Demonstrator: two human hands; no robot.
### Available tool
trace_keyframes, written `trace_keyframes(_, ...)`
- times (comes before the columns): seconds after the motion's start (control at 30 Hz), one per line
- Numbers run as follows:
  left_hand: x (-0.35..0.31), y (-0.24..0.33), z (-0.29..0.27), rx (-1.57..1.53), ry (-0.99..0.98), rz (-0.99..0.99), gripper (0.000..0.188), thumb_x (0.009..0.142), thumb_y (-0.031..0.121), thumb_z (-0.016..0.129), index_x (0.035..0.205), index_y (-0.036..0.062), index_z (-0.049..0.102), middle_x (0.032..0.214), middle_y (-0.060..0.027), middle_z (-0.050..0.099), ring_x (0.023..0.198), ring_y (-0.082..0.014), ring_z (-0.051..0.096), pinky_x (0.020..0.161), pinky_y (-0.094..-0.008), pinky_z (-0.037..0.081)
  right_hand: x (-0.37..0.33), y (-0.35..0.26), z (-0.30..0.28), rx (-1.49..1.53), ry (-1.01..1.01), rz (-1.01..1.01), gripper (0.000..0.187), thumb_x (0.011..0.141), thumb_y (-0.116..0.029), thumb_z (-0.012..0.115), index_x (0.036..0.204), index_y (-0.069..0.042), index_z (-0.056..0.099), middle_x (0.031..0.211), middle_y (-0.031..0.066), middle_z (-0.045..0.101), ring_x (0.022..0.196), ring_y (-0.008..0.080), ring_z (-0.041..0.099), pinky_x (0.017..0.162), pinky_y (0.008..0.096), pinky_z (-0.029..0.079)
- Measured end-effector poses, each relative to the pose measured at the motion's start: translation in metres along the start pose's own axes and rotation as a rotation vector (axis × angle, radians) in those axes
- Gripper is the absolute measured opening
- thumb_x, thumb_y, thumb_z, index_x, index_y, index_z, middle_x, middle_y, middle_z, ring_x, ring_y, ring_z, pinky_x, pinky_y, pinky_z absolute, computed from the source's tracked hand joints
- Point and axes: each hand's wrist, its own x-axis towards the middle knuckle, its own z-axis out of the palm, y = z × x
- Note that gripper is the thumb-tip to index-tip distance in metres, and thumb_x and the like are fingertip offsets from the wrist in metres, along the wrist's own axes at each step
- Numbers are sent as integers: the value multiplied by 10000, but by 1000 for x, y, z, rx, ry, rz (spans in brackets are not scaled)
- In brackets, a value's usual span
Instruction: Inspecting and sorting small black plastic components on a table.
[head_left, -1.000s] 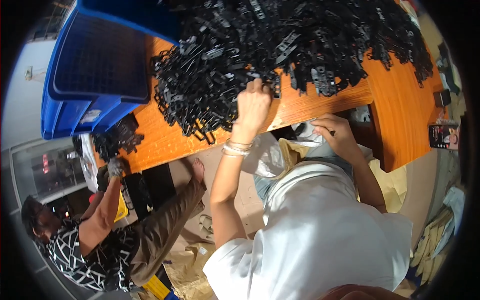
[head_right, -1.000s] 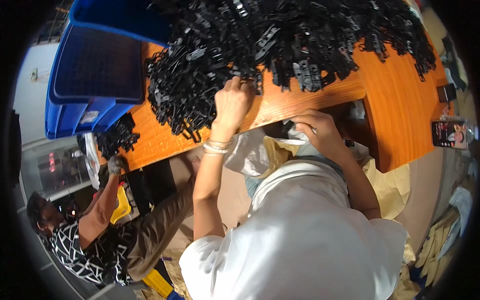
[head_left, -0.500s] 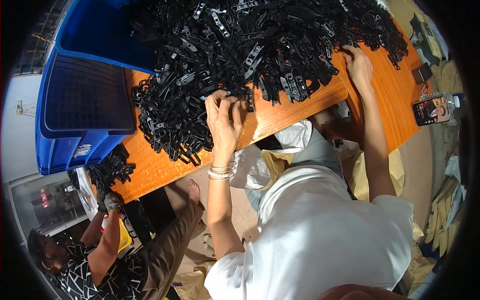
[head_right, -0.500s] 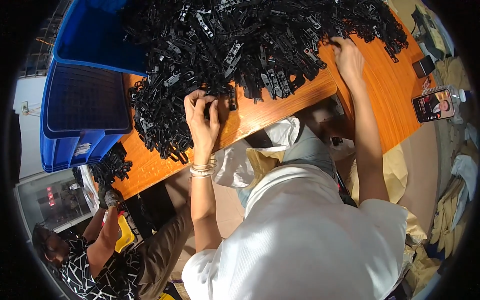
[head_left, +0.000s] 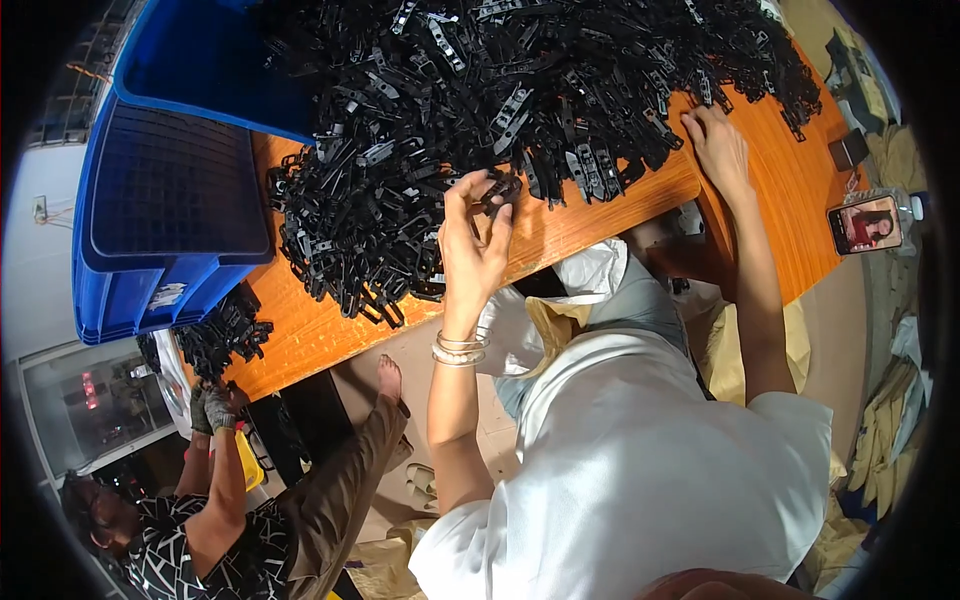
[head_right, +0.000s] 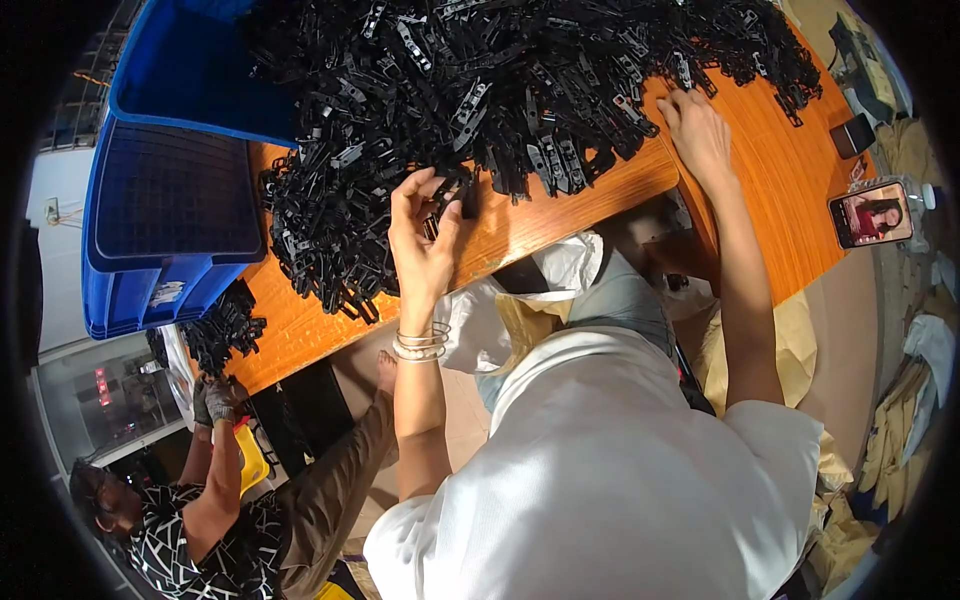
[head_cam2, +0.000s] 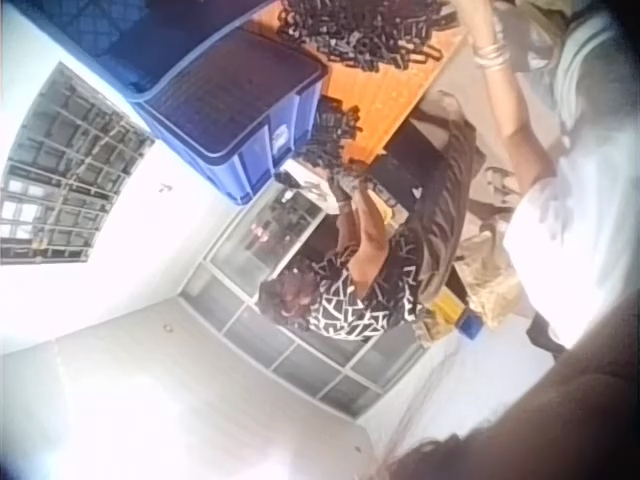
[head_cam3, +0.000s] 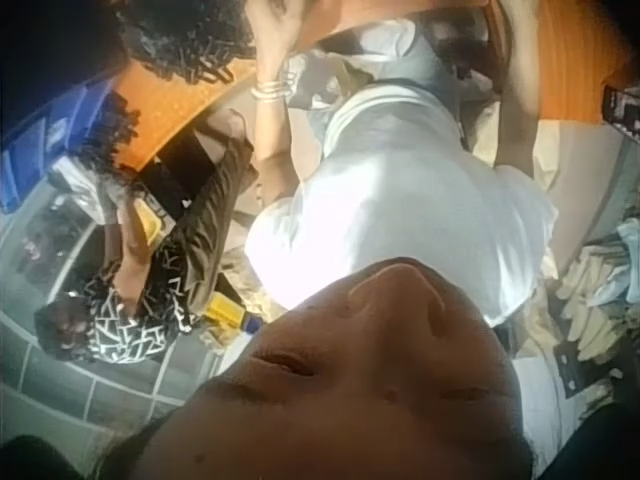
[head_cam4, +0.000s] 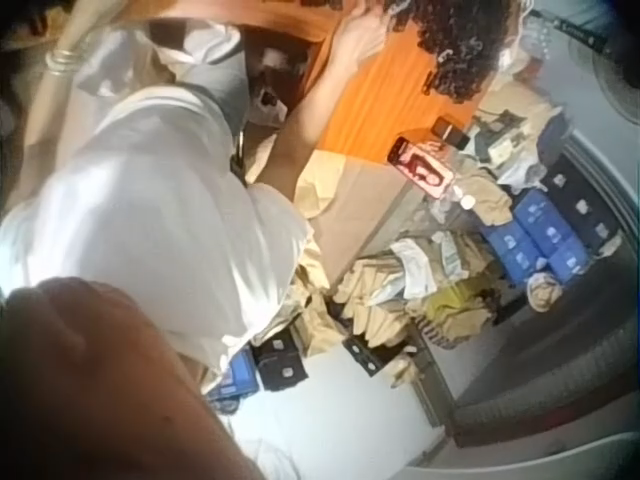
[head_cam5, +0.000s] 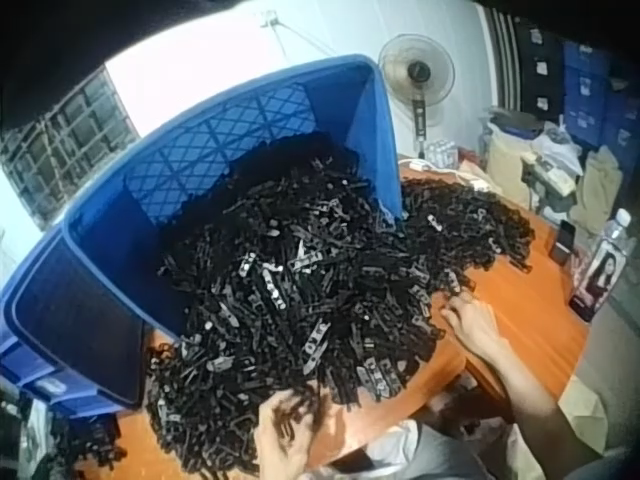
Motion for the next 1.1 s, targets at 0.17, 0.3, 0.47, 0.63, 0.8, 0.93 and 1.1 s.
trace_keyframes(0.17, -4, -3, 1, -192, -63, -162, 253, 707, -41, 593, 951, -22, 529, 876, -28, 507, 757, -69, 521, 651, -174, 416, -36, 9, -13, -54, 26, 129, 218, 776, -231, 569, 826, -19, 577, 827, 132, 574, 721, 317, 552, 619, 376, 420)
trace_keyframes(0.3, -6, 2, 11, -269, -88, -166, 269, 716, -39, 599, 974, -9, 530, 862, -16, 513, 728, -55, 502, 625, -164, 415, -49, 21, -19, 68, 120, 183, 192, 759, -179, 584, 818, 3, 587, 833, 139, 577, 732, 292, 561, 649, 353, 424)
trace_keyframes(0.47, -11, 4, 15, -287, -139, -219, 279, 709, -34, 615, 971, 7, 531, 789, 4, 539, 682, -21, 488, 569, -139, 399, -52, 20, -44, 62, 104, 166, 133, 746, -75, 580, 821, 35, 591, 850, 140, 576, 801, 267, 558, 716, 295, 418)
trace_keyframes(0.63, -22, 13, 32, -453, -248, -216, 298, 675, -21, 650, 954, 20, 555, 786, -23, 592, 618, -27, 502, 545, -155, 401, -79, -69, -69, 909, -58, -100, 91, 703, 3, 583, 790, 19, 604, 835, 103, 550, 760, 213, 537, 667, 272, 416)
trace_keyframes(0.8, -25, 28, 32, -369, -258, -141, 303, 654, -19, 657, 943, 6, 568, 784, -50, 607, 616, -55, 523, 567, -194, 431, -91, -110, -59, 822, -78, -420, 163, 627, 57, 614, 777, -7, 608, 826, 91, 528, 725, 197, 526, 634, 278, 414)
trace_keyframes(0.93, -26, 29, 23, -170, -310, -67, 326, 682, -53, 643, 992, -23, 547, 752, -36, 608, 561, -28, 521, 505, -139, 402, -89, -117, -57, 658, -90, -591, 229, 596, 87, 608, 797, -21, 597, 851, 87, 518, 787, 209, 507, 655, 290, 408)
trace_keyframes(1.1, -33, 19, 25, -1039, -417, -507, 118, 790, 56, 556, 872, -23, 589, 700, -54, 595, 506, -97, 535, 509, -203, 446, -94, -112, -51, 905, -270, -547, 225, 624, 86, 565, 825, -17, 581, 902, 93, 514, 870, 211, 490, 689, 292, 404)
